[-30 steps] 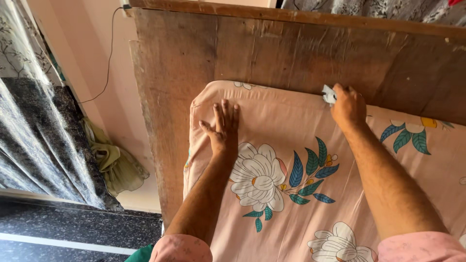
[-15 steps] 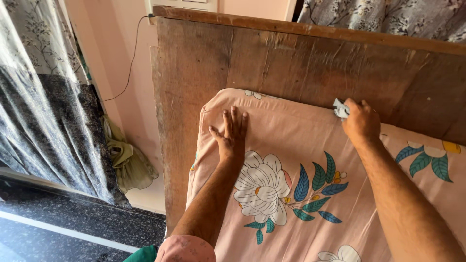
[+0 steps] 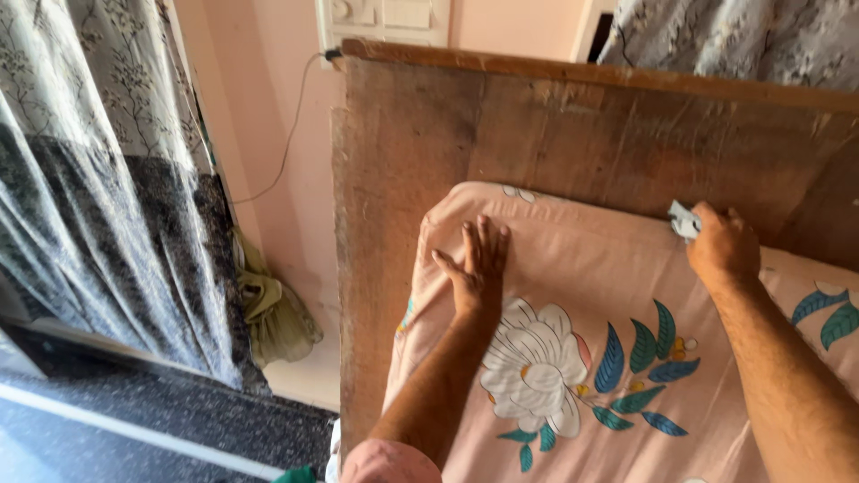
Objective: The person wipes a floral-patterned bed sheet with a cloth, moving across the surface and along the edges. The person also wipes the wooden headboard of the bed with the same cloth.
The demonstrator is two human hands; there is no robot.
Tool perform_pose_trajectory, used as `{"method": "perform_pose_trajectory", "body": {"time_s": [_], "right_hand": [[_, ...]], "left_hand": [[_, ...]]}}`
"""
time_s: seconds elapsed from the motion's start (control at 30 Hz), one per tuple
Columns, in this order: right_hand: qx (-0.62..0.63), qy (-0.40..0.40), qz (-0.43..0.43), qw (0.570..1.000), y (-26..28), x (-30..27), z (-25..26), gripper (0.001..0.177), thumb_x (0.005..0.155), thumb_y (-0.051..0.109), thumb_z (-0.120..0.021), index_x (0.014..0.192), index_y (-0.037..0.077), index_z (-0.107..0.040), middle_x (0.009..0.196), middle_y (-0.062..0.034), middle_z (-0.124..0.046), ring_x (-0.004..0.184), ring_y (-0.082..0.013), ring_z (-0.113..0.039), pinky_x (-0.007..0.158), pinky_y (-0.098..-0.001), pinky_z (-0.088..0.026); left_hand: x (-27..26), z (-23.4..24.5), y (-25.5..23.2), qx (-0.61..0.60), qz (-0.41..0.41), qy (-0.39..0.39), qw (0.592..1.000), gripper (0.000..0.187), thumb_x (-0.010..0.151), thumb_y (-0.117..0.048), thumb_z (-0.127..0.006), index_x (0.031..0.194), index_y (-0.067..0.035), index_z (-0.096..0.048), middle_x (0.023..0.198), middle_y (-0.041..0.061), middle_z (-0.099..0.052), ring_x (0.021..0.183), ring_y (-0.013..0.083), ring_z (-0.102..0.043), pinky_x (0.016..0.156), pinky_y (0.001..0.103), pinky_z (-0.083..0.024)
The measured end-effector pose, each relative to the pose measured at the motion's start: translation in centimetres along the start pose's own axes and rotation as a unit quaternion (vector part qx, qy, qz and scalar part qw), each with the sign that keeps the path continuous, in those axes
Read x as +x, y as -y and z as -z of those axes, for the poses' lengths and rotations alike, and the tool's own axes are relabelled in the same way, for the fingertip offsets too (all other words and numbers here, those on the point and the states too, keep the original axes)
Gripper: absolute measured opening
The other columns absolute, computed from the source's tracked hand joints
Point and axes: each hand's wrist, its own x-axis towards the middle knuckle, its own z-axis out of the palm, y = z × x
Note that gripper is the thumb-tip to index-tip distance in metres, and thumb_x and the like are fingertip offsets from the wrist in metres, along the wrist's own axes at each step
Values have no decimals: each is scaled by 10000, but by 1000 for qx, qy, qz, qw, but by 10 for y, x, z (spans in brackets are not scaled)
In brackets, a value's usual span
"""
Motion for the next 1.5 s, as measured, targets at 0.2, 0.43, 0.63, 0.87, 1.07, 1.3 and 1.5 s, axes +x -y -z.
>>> {"method": "perform_pose_trajectory", "body": {"time_s": [0.2, 0.43, 0.63, 0.87, 1.07, 1.3, 1.5], "right_hand": [[-71, 78, -51, 993, 15, 27, 3, 397, 881, 188, -743, 1268, 156, -665, 1063, -270, -725, 998, -484, -700, 846, -573, -577], [-34, 12, 51, 998, 164, 42, 26, 407, 873, 94, -687, 1270, 141, -610, 1059, -228, -708, 974, -463, -695, 836, -559, -568], [80, -49, 262, 960, 304, 54, 30, 310, 926, 9, -633, 1211, 126, -601, 1171, -179, -692, 974, -424, -681, 793, -533, -566], [110, -109, 165, 974, 358, 75, 10, 379, 774, -30, -749, 1117, 62, -618, 1065, -200, -636, 995, -390, -646, 812, -498, -542], [152, -34, 265, 952, 375, 72, -2, 355, 806, -43, -735, 1110, 125, -661, 1103, -144, -641, 1023, -326, -652, 814, -441, -559], [182, -148, 140, 962, 374, 93, -3, 421, 709, 32, -804, 1087, 105, -633, 1055, -170, -643, 981, -371, -630, 819, -492, -526], [211, -117, 227, 944, 385, 75, 3, 353, 828, 16, -791, 1131, 106, -635, 1149, -124, -663, 1019, -320, -682, 820, -435, -559]], "left_hand": [[-5, 2, 13, -58, -25, -7, 998, 834, 960, -272, -567, 1645, -284, -91, 1709, 90, -21, 1529, 399, -52, 964, 910, -218], [-10, 20, 25, -95, -48, 4, 994, 847, 939, -315, -565, 1650, -271, -107, 1704, 94, -13, 1513, 401, -61, 938, 919, -205], [-14, 21, 36, -124, -67, -8, 990, 862, 936, -353, -570, 1658, -254, -109, 1717, 103, -7, 1521, 440, -39, 962, 909, -167], [-19, 11, 38, -134, -104, 0, 986, 881, 924, -361, -581, 1657, -244, -107, 1717, 103, -2, 1519, 440, -25, 961, 907, -162], [-12, 11, 37, -142, -105, -5, 984, 897, 914, -368, -590, 1657, -235, -106, 1716, 103, 3, 1517, 440, -13, 960, 906, -157], [-11, 16, 39, -132, -118, 31, 984, 925, 900, -346, -612, 1659, -184, -108, 1719, 130, 33, 1517, 452, 15, 942, 906, -157], [-10, 14, 39, -98, -125, 33, 987, 899, 894, -264, -624, 1642, -176, -134, 1696, 139, 23, 1507, 465, 2, 920, 920, -187]]}}
